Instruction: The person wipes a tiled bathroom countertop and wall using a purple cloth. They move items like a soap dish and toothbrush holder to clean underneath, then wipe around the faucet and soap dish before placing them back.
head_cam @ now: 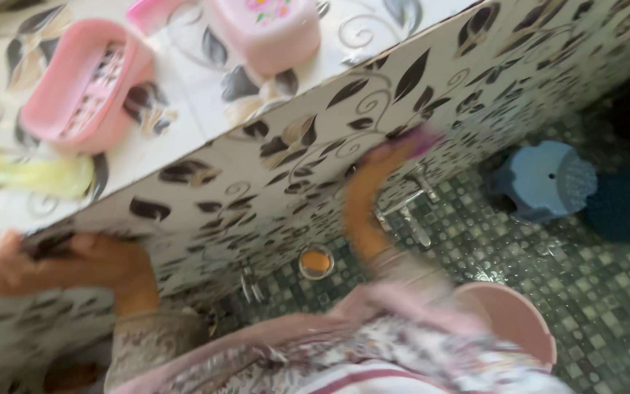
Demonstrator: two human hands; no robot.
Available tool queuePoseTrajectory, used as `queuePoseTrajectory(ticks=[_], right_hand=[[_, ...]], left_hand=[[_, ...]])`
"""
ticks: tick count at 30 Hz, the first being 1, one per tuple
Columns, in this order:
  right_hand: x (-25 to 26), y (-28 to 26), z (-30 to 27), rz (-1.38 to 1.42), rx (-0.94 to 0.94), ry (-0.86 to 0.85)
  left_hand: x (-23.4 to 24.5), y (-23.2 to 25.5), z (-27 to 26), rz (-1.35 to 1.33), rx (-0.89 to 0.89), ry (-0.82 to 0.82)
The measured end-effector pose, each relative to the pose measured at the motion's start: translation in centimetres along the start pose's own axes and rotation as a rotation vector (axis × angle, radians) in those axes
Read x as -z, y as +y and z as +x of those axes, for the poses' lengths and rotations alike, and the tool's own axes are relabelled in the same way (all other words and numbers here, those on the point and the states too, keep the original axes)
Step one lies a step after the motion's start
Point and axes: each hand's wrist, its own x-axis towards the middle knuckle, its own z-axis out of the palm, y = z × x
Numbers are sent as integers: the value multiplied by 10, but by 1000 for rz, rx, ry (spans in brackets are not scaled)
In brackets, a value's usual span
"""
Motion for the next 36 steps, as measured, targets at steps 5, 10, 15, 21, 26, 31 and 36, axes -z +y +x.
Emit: queuePoseTrajectory(ticks=[5, 10, 15, 21, 26, 31, 36], right_hand=[[-64, -131, -192, -107, 436, -521], [-56, -65, -161, -96, 264, -361], [-28, 34, 3, -52, -90, 302], [-59, -46, -17, -40, 33, 210], [-100, -107, -154, -184, 599, -413], [-56, -31, -153, -187, 675, -630], [9, 42, -7, -251, 81, 16]], left_hand=[[10, -15, 4, 59, -150, -83], [9, -12, 8, 176, -177, -23], [4, -11, 6, 153, -165, 40], [6, -8, 7, 117, -147, 35], [12, -2, 2, 125, -116, -17], [19, -5, 2, 76, -97, -63], [13, -11, -5, 46, -97, -64]])
